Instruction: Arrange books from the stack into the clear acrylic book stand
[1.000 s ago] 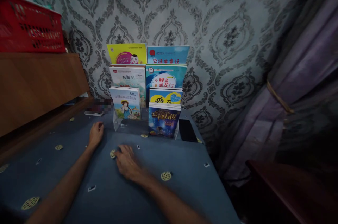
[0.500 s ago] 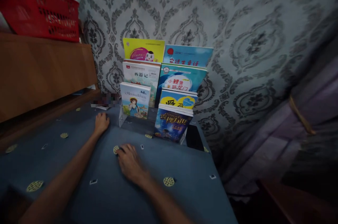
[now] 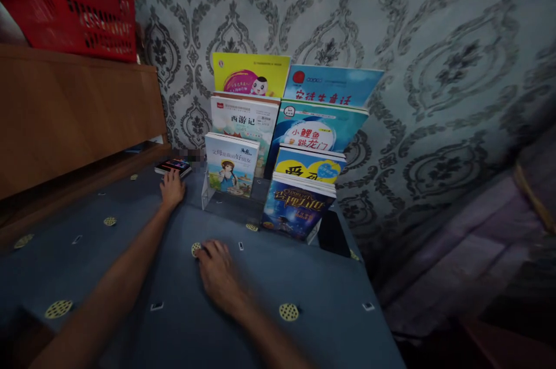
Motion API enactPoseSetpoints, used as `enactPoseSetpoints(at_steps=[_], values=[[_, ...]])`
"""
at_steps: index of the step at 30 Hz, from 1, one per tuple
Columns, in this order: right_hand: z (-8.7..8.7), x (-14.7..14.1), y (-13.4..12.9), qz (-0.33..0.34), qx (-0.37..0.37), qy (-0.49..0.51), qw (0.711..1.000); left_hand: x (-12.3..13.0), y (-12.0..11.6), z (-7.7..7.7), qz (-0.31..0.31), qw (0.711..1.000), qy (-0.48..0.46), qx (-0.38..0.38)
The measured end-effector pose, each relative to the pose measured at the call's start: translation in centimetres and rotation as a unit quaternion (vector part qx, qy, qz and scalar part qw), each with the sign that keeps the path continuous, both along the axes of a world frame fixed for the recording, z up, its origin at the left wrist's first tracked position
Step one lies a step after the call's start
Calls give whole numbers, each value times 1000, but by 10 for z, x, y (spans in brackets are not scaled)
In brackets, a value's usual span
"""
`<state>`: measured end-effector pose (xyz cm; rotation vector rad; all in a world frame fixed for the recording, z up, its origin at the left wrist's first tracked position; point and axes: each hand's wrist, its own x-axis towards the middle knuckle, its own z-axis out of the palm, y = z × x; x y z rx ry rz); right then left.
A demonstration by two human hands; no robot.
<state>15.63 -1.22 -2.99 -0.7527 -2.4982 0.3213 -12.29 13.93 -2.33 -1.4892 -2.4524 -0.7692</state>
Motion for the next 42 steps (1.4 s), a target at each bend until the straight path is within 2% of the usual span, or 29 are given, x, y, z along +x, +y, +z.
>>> enactPoseSetpoints(at_steps=[5, 12, 22, 36, 42], values=[[-1, -1, 1, -1, 8, -8, 1000, -4, 14, 2, -22, 999, 22, -29], [7, 1, 0, 4, 10, -9, 1000, -5, 22, 1, -14, 997, 57, -45], [6, 1, -1, 0, 3, -15, 1000, -8, 16, 7, 1, 992, 118, -53], [21, 2, -3, -2, -17, -52, 999, -9, 1, 20, -66, 974, 202, -73], [19, 2, -3, -3, -14, -54, 998, -9, -8, 21, -58, 975, 198, -78]])
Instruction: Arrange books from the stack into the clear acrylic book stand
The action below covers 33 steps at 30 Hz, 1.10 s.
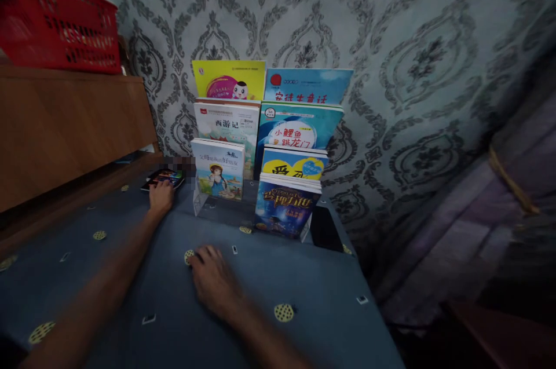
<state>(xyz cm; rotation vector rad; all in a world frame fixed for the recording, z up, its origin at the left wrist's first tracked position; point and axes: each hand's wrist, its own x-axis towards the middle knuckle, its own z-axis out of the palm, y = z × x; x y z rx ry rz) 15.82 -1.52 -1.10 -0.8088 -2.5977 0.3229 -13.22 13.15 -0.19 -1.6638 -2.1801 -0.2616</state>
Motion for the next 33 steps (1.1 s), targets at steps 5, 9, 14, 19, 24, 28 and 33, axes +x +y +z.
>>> enactPoseSetpoints(at_steps=[5, 9, 14, 19, 24, 28, 33], values=[[1, 1, -1, 0, 5, -1, 1000, 1, -4, -1, 16, 1000, -3, 7], [0, 1, -1, 2, 5, 4, 1000, 1, -5, -2, 24, 1000, -4, 13], [-7, 1, 1, 2, 7, 21, 1000, 2, -9, -1, 21, 1000, -1, 19], [-9, 1, 2, 4, 10, 35, 999, 6, -18, -1, 10, 1000, 10, 12], [-6, 1, 1, 10, 14, 40, 999, 12, -33, -1, -3, 1000, 20, -7], [-7, 0, 2, 10, 13, 45, 999, 20, -47, 1, -15, 999, 26, -23], [-8, 0, 2, 7, 4, 34, 999, 34, -64, 5, -36, 998, 33, -44]])
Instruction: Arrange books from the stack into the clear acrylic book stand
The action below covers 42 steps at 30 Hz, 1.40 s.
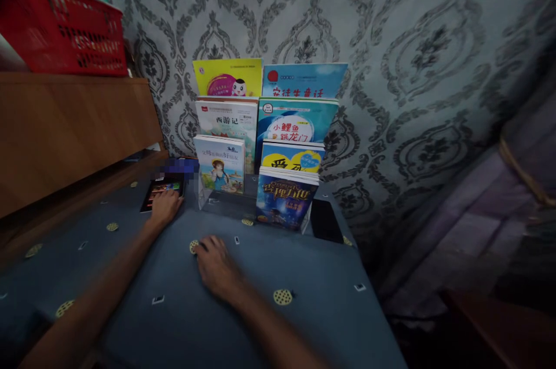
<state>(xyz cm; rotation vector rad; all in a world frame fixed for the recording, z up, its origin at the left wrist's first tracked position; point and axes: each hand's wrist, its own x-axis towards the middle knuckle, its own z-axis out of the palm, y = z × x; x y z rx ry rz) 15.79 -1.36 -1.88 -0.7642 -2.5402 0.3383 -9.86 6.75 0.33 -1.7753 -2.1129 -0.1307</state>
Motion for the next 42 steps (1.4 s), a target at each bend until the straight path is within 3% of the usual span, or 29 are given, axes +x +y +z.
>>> enactPoseSetpoints(at_steps=[7, 14, 16, 18, 21, 23, 25, 31, 36, 42], values=[[-5, -1, 3, 1, -13, 32, 999, 29, -26, 11, -32, 999, 12, -37], [-11, 0, 12, -47, -108, 167, 979, 94, -83, 12, -77, 994, 7, -81], [-12, 1, 14, -57, -125, 199, 970, 103, -93, 17, -97, 989, -29, -109], [-13, 1, 16, -58, -134, 206, 968, 96, -94, 25, -87, 985, -70, -133], [-14, 1, 17, -54, -143, 193, 969, 64, -84, 34, -24, 996, -48, -71], [-14, 0, 17, -55, -146, 186, 970, 40, -79, 34, 45, 996, -41, -65], [-13, 0, 16, -53, -145, 187, 970, 22, -78, 28, 67, 993, -52, -86], [-14, -1, 21, -73, -140, 210, 965, 13, -88, 14, 70, 994, -44, -74], [-14, 10, 21, -91, -150, 232, 957, 2, -83, 16, 57, 990, -83, -98], [-12, 45, 6, -75, -150, 214, 962, -6, -83, 20, 49, 989, -102, -97]])
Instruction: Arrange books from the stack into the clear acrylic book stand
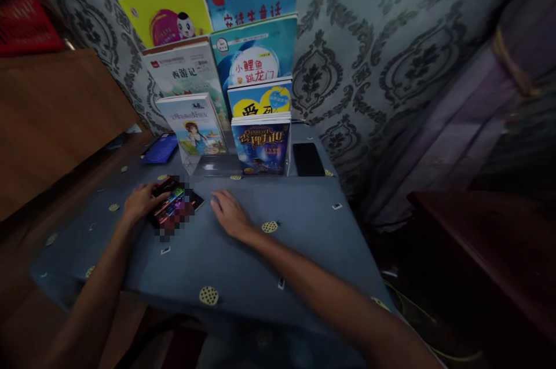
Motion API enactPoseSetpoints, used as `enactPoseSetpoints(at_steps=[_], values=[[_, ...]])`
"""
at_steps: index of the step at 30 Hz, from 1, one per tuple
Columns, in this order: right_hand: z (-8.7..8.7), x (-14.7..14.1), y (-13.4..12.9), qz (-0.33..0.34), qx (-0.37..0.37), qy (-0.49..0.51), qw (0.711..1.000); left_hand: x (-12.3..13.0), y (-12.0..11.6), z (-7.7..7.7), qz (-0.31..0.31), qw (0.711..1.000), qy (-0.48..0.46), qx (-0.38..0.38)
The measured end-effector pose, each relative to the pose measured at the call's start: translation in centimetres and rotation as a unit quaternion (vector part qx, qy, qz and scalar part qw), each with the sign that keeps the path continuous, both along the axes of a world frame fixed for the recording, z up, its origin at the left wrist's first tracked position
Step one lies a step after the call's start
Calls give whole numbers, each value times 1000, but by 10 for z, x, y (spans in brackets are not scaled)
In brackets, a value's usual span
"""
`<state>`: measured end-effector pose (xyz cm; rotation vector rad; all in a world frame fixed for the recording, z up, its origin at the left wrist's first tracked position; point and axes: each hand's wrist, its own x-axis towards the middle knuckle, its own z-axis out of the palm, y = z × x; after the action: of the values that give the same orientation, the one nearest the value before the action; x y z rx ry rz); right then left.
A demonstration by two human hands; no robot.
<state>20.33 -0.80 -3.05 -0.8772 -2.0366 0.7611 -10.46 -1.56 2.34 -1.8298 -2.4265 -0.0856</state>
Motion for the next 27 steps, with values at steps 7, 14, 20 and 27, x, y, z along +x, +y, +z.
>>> enactPoseSetpoints(at_steps=[7, 14, 20, 27], values=[[7, 45, -13, -62, 47, -3, 997, 71, -31, -5, -79, 995, -58, 1], [38, 55, -42, -35, 145, -202, 968, 176, -65, 1, -168, 982, -68, -52], [30, 43, -59, 8, 156, -277, 948, 197, -67, 9, -210, 974, -6, -84], [22, 51, -57, 8, 134, -244, 960, 187, -55, -14, -350, 931, -90, 46]])
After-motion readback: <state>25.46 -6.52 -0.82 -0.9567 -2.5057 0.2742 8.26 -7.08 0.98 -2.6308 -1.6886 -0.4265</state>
